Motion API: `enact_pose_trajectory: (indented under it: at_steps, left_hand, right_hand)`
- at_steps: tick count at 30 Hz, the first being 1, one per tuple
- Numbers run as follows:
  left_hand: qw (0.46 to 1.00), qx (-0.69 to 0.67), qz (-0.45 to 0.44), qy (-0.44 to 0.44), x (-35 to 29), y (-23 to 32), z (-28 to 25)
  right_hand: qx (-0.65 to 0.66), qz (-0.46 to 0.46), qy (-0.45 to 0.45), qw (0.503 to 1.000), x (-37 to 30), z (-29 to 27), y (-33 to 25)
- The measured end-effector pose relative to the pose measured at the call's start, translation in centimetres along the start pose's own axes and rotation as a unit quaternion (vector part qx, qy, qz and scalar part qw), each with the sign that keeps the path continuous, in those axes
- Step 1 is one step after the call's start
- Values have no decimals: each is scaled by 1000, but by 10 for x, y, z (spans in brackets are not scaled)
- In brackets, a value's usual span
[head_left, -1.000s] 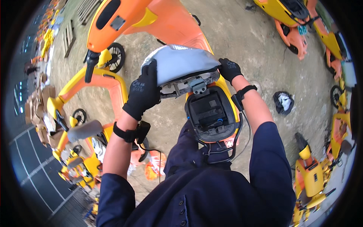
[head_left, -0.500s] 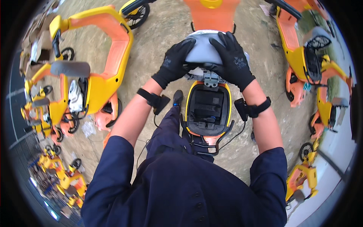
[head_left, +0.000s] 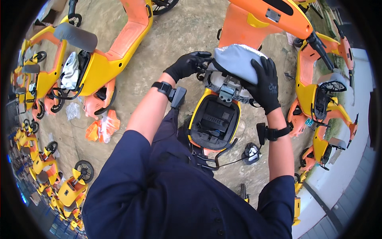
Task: The person removes a silver cover from a scooter seat, lifts the seat to reveal the battery compartment, and touches the internal components before replacing the silver cover.
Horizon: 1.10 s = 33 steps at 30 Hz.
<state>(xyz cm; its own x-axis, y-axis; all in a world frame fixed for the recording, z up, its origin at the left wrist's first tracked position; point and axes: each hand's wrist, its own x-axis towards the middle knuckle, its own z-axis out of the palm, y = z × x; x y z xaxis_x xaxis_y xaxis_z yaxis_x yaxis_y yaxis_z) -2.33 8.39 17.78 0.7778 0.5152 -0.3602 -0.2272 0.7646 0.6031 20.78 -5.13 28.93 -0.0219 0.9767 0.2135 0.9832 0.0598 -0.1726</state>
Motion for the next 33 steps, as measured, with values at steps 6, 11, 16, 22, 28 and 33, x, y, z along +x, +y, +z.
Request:
enact_pose_trajectory:
  at_steps: [6,11,16,22,28,33]
  left_hand:
    - [889,318,-328,16,74,2,-26]
    - [851,429,-291,-80,90,25,9]
    - [768,593,-54,-238,119,1,-27]
    - [931,183,-317,-23,130,-11,-18]
    - [976,65,-191,-82,105,25,14]
    - [967,219,34,-126,119,-14,-36]
  right_hand:
    - [1,-16,-7,1000,7,2,-9]
    - [1,13,-31,999,6,0,-5]
    - [15,42,-45,998,7,-1,-2]
    - [17,68,-56,996,-3,0,2]
    - [29,68,-55,996,5,0,-8]
    - [35,51,-63,996,9,-1,-6]
